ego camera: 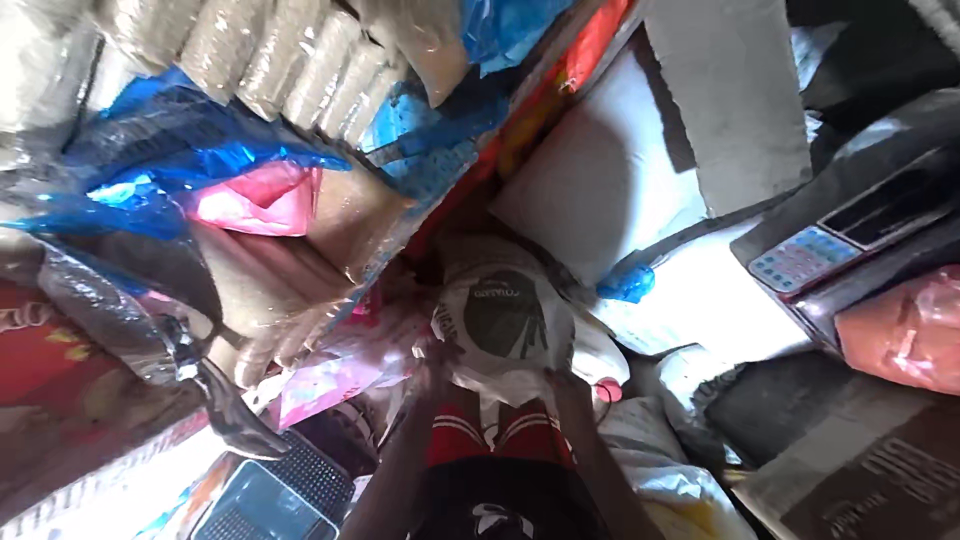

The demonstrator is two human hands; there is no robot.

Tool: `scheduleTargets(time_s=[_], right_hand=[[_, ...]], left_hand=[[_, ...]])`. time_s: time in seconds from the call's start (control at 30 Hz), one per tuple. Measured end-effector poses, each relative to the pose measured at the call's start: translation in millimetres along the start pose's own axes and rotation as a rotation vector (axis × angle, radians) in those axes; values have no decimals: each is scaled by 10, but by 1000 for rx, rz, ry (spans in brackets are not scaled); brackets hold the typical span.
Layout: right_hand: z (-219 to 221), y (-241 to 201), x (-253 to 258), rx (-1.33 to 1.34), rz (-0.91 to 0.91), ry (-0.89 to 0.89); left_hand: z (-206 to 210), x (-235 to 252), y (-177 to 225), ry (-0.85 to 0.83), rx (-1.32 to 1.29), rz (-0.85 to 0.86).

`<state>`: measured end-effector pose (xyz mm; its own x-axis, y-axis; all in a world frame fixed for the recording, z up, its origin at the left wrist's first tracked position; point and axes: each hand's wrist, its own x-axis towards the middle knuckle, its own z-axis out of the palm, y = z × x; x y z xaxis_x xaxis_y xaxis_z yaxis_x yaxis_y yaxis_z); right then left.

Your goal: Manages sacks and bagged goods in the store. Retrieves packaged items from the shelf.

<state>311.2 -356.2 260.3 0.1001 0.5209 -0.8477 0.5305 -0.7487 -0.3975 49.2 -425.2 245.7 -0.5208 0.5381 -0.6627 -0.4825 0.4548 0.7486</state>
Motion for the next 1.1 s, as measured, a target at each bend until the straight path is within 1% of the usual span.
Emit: scheduleTargets(time_s=[0.07, 0.13, 0.17, 0.23, 0.3, 0.37, 0.4, 0.5, 0.57, 0.6, 0.63, 0.67, 0.7, 0.73, 0.77, 0.83, 0.9, 0.93, 0.97, 1.03, 1.1], right_hand=[[149, 39, -56, 26, 29, 0], [294, -27, -92, 21, -12, 19], [290, -82, -176, -14, -34, 12], [151, -410, -326, -109, -90, -33], [-34, -837, -551, -191, -132, -63], [-188, -1196, -578, -197, -202, -22], [-252, -1392, -642, -224, -223, -36], [-222, -1814, -910, -360, -301, -185], [-167, -2146, -846, -396, -397, -207], [-91, -2279, -652, -414, -458, -190], [47, -2385, -352, -426, -522, -162], [227, -2462, 2, -422, -566, -124], [408, -2508, 358, -406, -583, -90], [556, -2530, 642, -381, -579, -71], [622, -2546, 812, -322, -579, -49], [496, -2571, 936, -205, -601, -38], [287, -2360, 824, -128, -627, -30], [190, -2376, 850, -117, -665, -16], [128, -2363, 862, -124, -689, -14], [73, -2260, 836, -117, -718, -27], [31, -2159, 798, -45, -747, -45]], left_hand=[[-43, 78, 24, 106, -198, -95], [-157, 30, 108, 150, -236, -145], [-280, -102, 147, 174, -227, -151], [-399, -265, 398, 217, -231, -119], [-339, -309, 789, 218, -263, -34], [-203, -303, 1176, 230, -295, -14], [-190, -355, 1317, 240, -299, -9], [-442, -712, 1490, 302, -358, 1], [-473, -726, 1427, 277, -447, 51], [-462, -639, 1324, 288, -442, 77], [-449, -476, 1196, 323, -384, 104], [-430, -270, 1062, 352, -254, 118], [-401, -71, 942, 345, -105, 117], [-336, 109, 863, 362, -17, 113], [-203, 260, 854, 406, -60, 109], [-19, 431, 936, 437, -142, 106], [-84, 328, 1006, 416, -64, 52], [-71, 417, 1052, 369, -39, 54], [-80, 479, 1031, 350, -17, 54], [-123, 515, 939, 374, 8, 11], [-207, 456, 884, 393, 2, -38]])
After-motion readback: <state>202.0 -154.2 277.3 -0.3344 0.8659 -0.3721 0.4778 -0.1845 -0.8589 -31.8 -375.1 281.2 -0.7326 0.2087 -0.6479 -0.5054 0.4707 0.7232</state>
